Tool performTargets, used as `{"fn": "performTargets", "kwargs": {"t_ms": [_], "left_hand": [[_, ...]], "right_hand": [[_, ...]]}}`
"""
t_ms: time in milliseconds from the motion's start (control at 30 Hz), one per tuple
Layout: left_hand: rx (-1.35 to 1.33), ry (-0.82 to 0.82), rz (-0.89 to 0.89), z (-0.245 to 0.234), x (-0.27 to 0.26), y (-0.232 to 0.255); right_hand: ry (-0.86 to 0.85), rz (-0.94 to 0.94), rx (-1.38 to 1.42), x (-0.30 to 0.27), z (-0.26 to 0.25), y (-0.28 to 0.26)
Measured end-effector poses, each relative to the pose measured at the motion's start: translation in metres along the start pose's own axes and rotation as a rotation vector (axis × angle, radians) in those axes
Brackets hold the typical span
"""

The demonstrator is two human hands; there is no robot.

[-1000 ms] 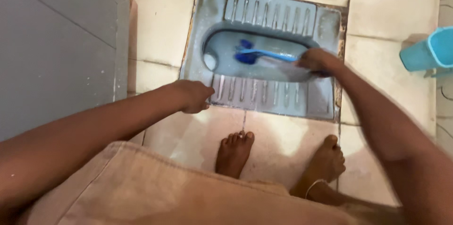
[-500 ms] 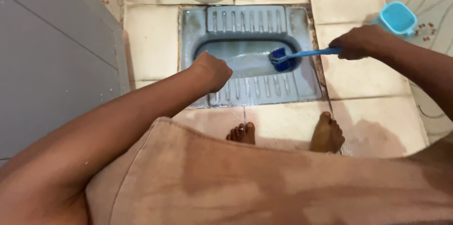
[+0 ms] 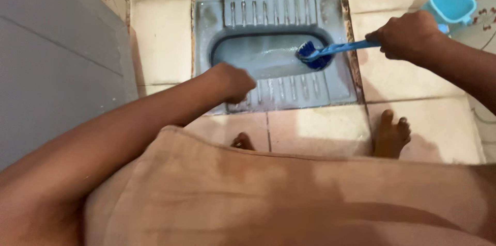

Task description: The person scrubs an Indian-style squat toilet with a blue brush and pours water over it using a blue mug scooped from a bucket.

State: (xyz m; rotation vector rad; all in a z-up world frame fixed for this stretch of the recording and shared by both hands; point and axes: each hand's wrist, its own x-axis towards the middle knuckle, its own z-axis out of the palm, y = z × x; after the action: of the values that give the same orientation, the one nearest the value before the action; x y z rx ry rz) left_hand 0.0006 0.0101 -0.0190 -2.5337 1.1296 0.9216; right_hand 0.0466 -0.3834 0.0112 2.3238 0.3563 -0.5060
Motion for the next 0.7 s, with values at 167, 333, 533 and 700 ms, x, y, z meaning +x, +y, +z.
{"fn": "performTargets", "kwargs": {"t_ms": [167, 333, 533, 700], "left_hand": [[-0.048, -0.149, -0.096, 0.021, 0.000, -0.016], [-0.181, -0.238, -0.116, 0.035, 0.014, -0.027], [-0.260, -0.291, -0.158, 0.050, 0.016, -0.030], [-0.400, -0.370, -0.243, 0.049, -0.001, -0.022]], "right_hand": [[-0.039, -0.235, 0.099, 0.031, -0.019, -0.012], [-0.129, -0.368, -0.099, 0.032, -0.079, -0.073], [-0.122, -0.552, -0.010, 0.045, -0.098, -0.036], [-0.374, -0.577, 0.047, 0.090, -0.074, 0.015]]}}
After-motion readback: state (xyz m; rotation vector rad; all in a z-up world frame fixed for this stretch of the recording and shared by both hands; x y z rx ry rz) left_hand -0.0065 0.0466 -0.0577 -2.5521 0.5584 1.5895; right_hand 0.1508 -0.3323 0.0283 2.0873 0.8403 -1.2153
